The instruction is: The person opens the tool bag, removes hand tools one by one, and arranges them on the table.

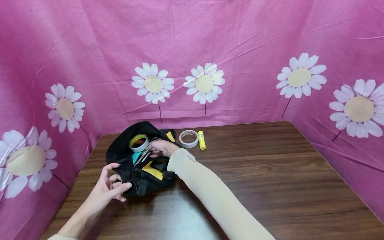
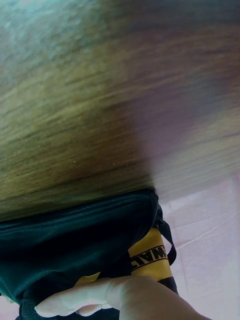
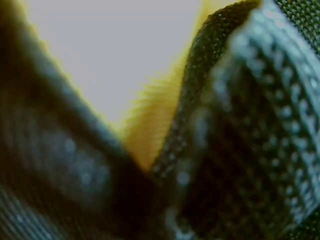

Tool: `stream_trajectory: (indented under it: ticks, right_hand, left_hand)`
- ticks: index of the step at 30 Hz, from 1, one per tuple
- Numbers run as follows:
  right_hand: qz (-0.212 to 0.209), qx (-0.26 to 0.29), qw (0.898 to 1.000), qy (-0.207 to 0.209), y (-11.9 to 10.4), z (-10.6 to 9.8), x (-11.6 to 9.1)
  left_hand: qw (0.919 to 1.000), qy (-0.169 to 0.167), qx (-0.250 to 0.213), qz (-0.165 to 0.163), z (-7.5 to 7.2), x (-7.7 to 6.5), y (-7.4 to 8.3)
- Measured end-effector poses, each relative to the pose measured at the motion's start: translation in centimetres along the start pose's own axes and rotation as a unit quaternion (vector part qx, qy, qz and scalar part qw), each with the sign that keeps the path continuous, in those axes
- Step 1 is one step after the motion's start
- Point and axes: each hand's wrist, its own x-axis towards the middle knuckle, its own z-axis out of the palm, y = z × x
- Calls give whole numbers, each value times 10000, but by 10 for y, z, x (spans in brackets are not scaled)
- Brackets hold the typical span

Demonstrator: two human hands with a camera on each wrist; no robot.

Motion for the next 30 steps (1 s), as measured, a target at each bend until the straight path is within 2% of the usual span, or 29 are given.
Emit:
stream_trajectory:
  ticks: [4, 5, 7, 13, 22, 30]
  right_hand:
    - [-150, -567, 9982, -129, 1, 0, -3]
    - [-137, -744, 9971, -88, -3, 5, -17]
    - [-154, -971, 9950, -193, -1, 4, -18]
    - [-124, -1283, 9911, -323, 1, 3, -19]
    - [-174, -1471, 9881, -418, 1, 2, -19]
    - [-228, -967, 9933, -585, 2, 4, -16]
  left_hand:
    - [10000, -7, -24, 9, 0, 0, 0]
    - [10000, -12, -31, 11, 0, 1, 0]
    - [10000, -31, -49, 15, 0, 1, -1]
    - [10000, -42, -89, 5, 1, 1, -1]
    - [9999, -60, -100, -3, 1, 1, -1]
    - [9999, -70, -109, 75, 0, 2, -1]
